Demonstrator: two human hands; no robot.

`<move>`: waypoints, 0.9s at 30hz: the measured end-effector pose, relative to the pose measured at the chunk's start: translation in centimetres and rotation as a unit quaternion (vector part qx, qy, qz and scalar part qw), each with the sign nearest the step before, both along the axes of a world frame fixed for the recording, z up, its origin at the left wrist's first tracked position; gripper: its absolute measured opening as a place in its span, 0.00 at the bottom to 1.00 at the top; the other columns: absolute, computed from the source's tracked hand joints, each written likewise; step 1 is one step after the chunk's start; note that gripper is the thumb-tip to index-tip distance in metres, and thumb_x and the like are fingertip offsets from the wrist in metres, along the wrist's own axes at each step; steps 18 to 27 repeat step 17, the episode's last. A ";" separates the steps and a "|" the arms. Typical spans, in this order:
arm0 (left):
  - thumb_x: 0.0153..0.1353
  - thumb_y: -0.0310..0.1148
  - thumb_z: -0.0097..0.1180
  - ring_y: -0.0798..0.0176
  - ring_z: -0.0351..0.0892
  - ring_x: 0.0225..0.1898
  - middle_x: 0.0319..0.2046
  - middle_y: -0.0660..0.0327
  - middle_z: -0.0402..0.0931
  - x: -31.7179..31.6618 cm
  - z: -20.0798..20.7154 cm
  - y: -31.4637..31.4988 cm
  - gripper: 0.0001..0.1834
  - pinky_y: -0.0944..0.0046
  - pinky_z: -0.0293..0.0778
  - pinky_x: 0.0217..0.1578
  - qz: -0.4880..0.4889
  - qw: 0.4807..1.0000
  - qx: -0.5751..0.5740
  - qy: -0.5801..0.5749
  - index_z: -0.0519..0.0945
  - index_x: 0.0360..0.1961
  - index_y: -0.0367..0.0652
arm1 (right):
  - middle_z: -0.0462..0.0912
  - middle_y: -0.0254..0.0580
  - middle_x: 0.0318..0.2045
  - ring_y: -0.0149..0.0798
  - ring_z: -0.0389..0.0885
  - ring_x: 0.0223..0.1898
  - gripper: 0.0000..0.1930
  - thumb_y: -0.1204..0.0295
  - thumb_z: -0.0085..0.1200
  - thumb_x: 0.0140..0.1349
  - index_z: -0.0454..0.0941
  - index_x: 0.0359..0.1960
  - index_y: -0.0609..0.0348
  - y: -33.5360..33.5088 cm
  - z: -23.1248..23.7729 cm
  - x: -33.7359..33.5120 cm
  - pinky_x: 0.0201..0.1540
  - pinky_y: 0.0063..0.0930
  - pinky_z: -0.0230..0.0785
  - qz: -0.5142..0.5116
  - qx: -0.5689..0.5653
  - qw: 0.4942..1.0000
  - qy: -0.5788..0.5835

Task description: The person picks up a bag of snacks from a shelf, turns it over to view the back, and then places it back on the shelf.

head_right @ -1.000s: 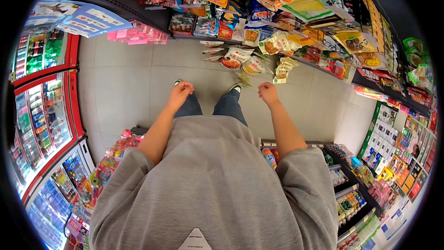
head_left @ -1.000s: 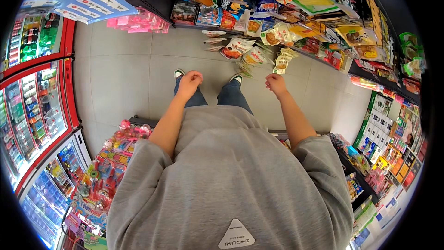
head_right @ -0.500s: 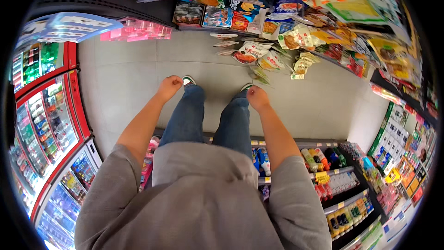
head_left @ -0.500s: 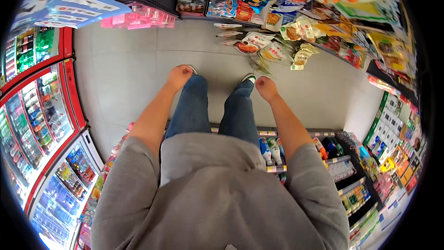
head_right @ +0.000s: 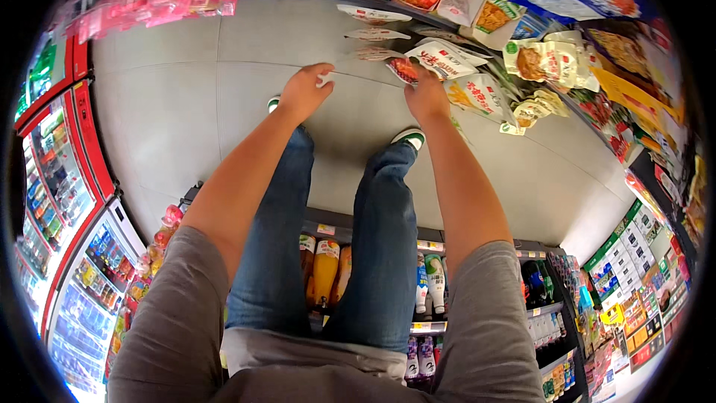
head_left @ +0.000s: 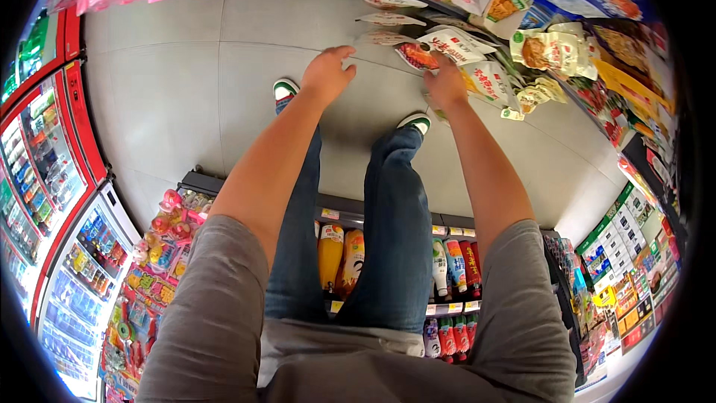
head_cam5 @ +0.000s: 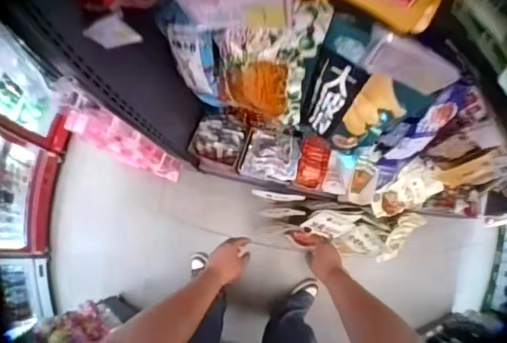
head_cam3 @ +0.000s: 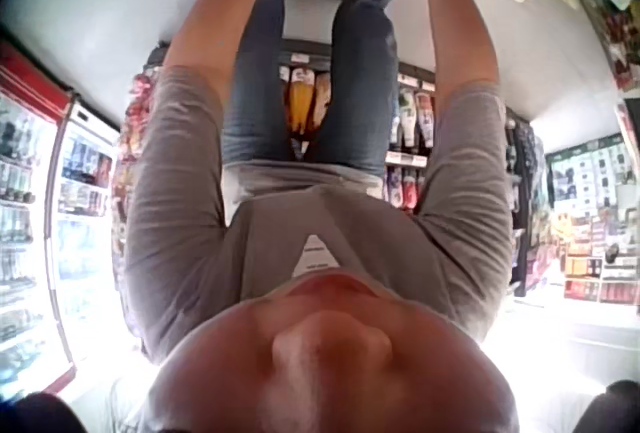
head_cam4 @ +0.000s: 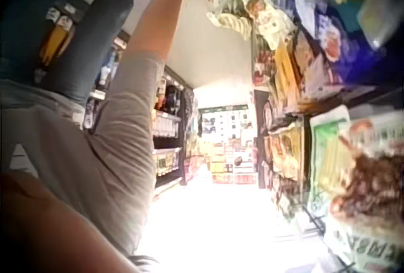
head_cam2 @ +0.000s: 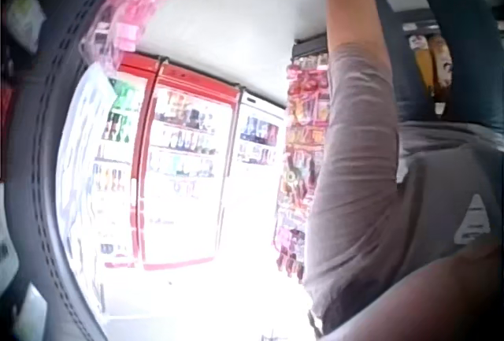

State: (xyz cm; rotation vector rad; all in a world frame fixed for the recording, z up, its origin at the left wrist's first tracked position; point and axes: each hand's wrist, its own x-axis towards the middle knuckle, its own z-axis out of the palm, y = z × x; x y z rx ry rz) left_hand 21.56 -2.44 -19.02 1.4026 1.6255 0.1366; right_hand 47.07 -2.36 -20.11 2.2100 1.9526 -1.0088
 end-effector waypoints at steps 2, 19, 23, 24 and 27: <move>0.52 0.35 0.54 0.53 0.73 0.47 0.48 0.55 0.72 0.4 -2.3 0.8 0.21 0.58 0.70 0.46 0.003 1.000 -0.004 0.007 0.73 0.49 0.48 | 0.74 0.51 0.47 0.50 0.73 0.48 0.25 0.68 0.52 0.52 0.67 0.55 0.50 1.2 -1.8 -0.5 0.50 0.39 0.68 0.000 0.000 1.000 -0.003; 0.57 0.43 0.52 0.53 0.77 0.39 0.36 0.55 0.78 0.9 -8.0 1.3 0.13 0.59 0.71 0.41 0.035 0.996 0.055 0.069 0.81 0.37 0.51 | 0.78 0.42 0.41 0.46 0.77 0.42 0.12 0.64 0.52 0.54 0.80 0.40 0.47 3.1 -8.1 -1.6 0.45 0.38 0.70 0.029 0.016 0.998 0.045; 0.57 0.43 0.52 0.53 0.77 0.39 0.36 0.55 0.78 0.9 -8.0 1.3 0.13 0.59 0.71 0.41 0.035 0.996 0.055 0.069 0.81 0.37 0.51 | 0.78 0.42 0.41 0.46 0.77 0.42 0.12 0.64 0.52 0.54 0.80 0.40 0.47 3.1 -8.1 -1.6 0.45 0.38 0.70 0.029 0.016 0.998 0.045; 0.57 0.43 0.52 0.53 0.77 0.39 0.36 0.55 0.78 0.9 -8.0 1.3 0.13 0.59 0.71 0.41 0.035 0.996 0.055 0.069 0.81 0.37 0.51 | 0.78 0.42 0.41 0.46 0.77 0.42 0.12 0.64 0.52 0.54 0.80 0.40 0.47 3.1 -8.1 -1.6 0.45 0.38 0.70 0.029 0.016 0.998 0.045; 0.57 0.43 0.52 0.53 0.77 0.39 0.36 0.55 0.78 0.9 -8.0 1.3 0.13 0.59 0.71 0.41 0.035 0.996 0.055 0.069 0.81 0.37 0.51 | 0.78 0.42 0.41 0.46 0.77 0.42 0.12 0.64 0.52 0.54 0.80 0.40 0.47 3.1 -8.1 -1.6 0.45 0.38 0.70 0.029 0.016 0.998 0.045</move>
